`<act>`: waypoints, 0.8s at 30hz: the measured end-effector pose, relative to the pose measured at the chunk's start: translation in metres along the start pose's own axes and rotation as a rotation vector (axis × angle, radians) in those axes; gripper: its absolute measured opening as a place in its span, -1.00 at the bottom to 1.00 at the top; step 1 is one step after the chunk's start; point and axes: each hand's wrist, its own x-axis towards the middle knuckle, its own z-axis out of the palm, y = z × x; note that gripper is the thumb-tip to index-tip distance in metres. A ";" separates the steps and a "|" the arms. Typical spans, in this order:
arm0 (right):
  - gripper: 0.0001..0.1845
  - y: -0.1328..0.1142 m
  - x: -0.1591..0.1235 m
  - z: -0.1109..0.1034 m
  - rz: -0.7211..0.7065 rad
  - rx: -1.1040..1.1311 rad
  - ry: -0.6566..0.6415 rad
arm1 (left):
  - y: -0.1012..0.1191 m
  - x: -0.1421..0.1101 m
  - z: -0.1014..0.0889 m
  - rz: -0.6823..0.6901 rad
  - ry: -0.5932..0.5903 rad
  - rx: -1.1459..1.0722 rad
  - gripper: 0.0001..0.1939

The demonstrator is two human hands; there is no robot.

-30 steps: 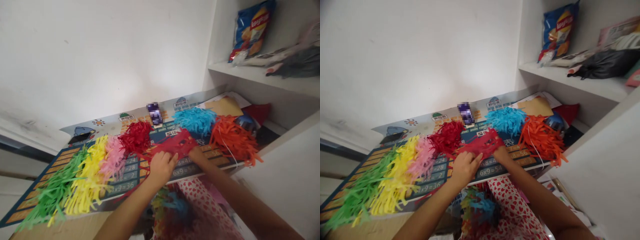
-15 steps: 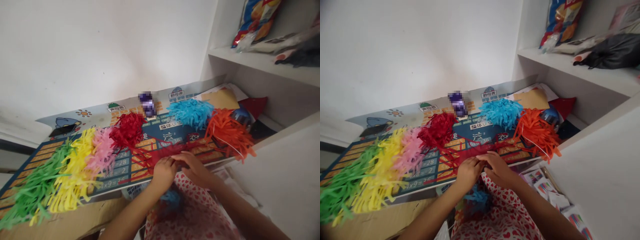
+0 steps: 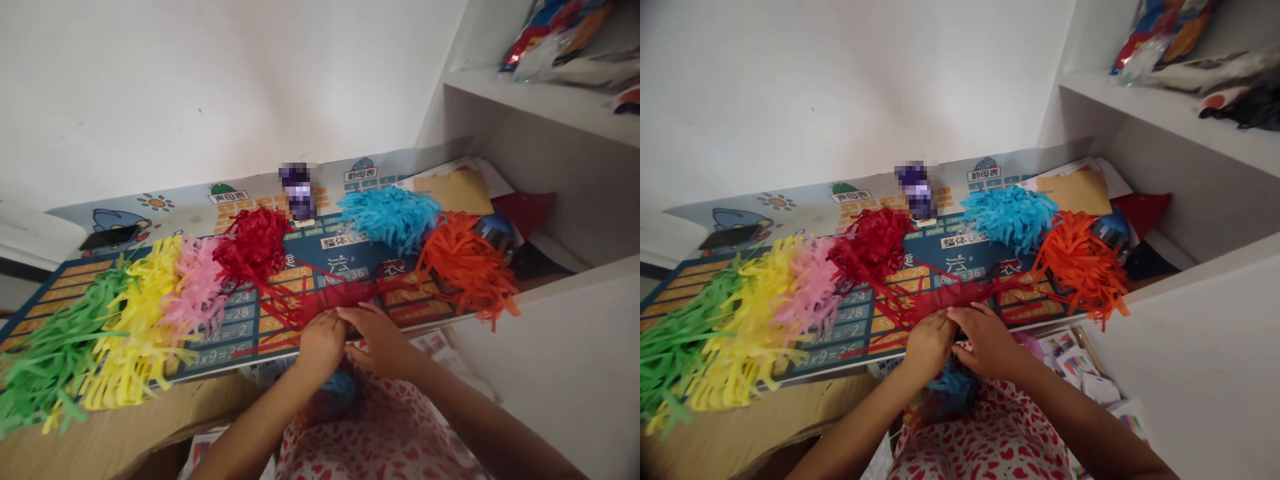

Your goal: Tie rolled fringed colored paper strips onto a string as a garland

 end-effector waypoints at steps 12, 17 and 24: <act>-0.39 0.001 0.007 -0.022 0.009 -0.165 -0.007 | -0.006 -0.007 -0.010 -0.056 -0.013 0.001 -0.64; -0.69 0.003 0.021 0.003 -0.010 -0.039 0.120 | -0.016 -0.004 -0.023 -0.110 0.020 0.059 -0.63; -0.73 0.016 0.016 0.002 -0.112 -0.042 0.204 | -0.073 -0.035 -0.078 -0.422 0.050 0.247 -0.50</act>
